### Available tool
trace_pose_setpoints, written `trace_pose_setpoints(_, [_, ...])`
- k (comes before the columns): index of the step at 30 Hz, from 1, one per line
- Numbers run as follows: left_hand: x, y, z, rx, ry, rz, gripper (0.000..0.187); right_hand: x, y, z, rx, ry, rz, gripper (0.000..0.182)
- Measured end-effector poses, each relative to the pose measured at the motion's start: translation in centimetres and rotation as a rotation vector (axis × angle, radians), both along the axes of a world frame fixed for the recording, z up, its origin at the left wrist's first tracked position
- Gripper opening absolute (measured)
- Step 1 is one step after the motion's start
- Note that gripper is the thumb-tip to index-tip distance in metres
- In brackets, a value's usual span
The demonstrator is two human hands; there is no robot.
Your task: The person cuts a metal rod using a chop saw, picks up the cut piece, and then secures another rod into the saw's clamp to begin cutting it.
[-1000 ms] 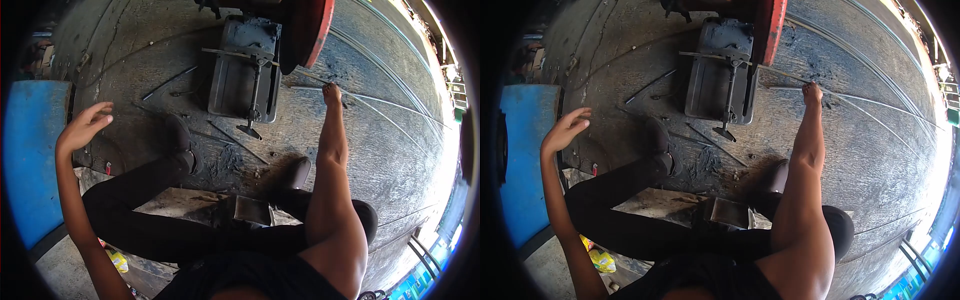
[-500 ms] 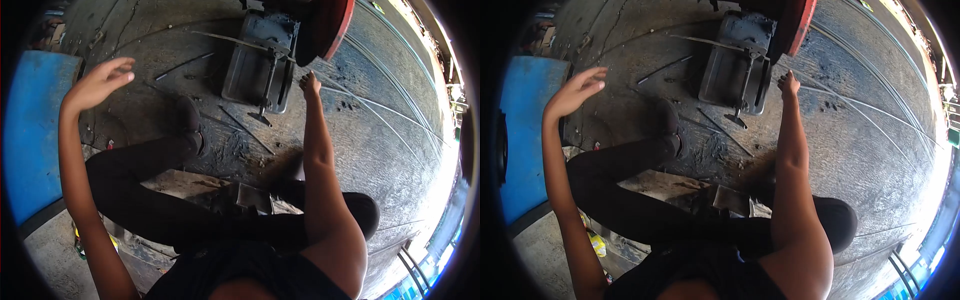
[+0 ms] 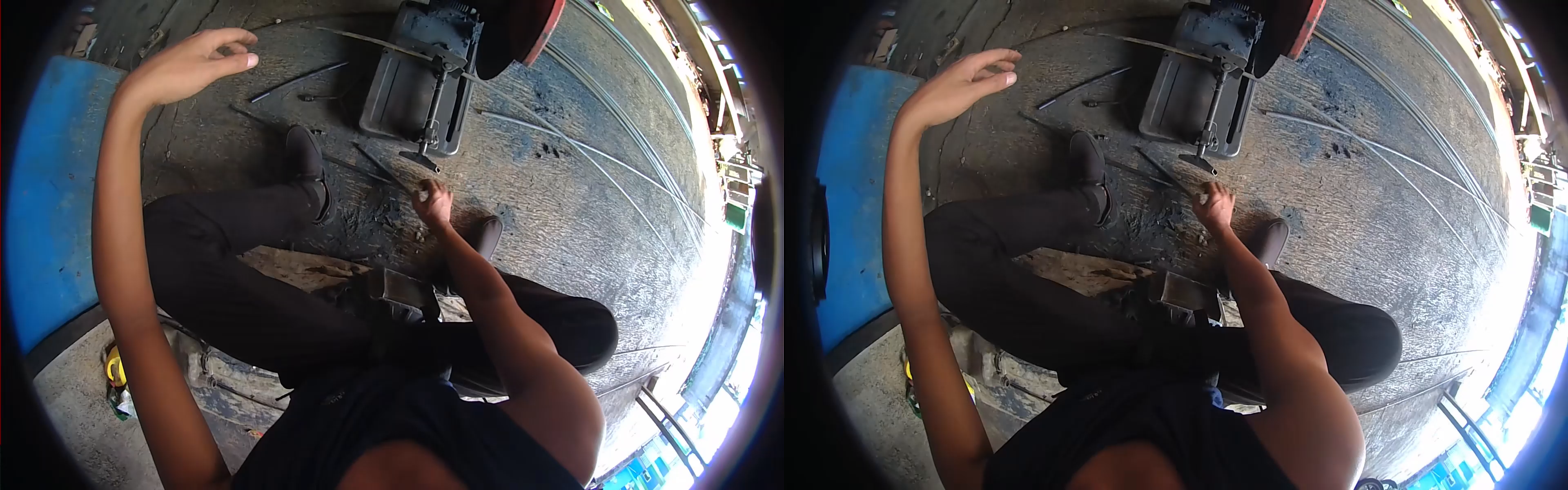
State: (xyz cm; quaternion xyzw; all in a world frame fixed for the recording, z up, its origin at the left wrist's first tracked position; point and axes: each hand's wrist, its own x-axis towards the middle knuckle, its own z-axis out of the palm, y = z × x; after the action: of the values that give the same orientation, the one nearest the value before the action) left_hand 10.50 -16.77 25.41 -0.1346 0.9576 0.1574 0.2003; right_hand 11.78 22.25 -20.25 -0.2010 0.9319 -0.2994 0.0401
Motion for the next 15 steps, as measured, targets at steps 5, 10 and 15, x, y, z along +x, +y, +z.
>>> trace_pose_setpoints(5, [0.3, -0.6, -0.4, -0.016, 0.016, -0.015, 0.062, -0.4, -0.6, -0.2, -0.005, -0.181, -0.020, 0.021])
trace_pose_setpoints(10, [0.4, -0.8, -0.6, -0.022, 0.021, -0.020, 0.063, 0.2, -0.4, 1.3, 0.053, -0.118, 0.204, 0.024])
trace_pose_setpoints(15, [0.1, -0.5, -0.5, -0.014, -0.013, -0.012, 0.062, -0.2, -2.1, 1.1, 0.112, -0.056, 0.233, 0.030])
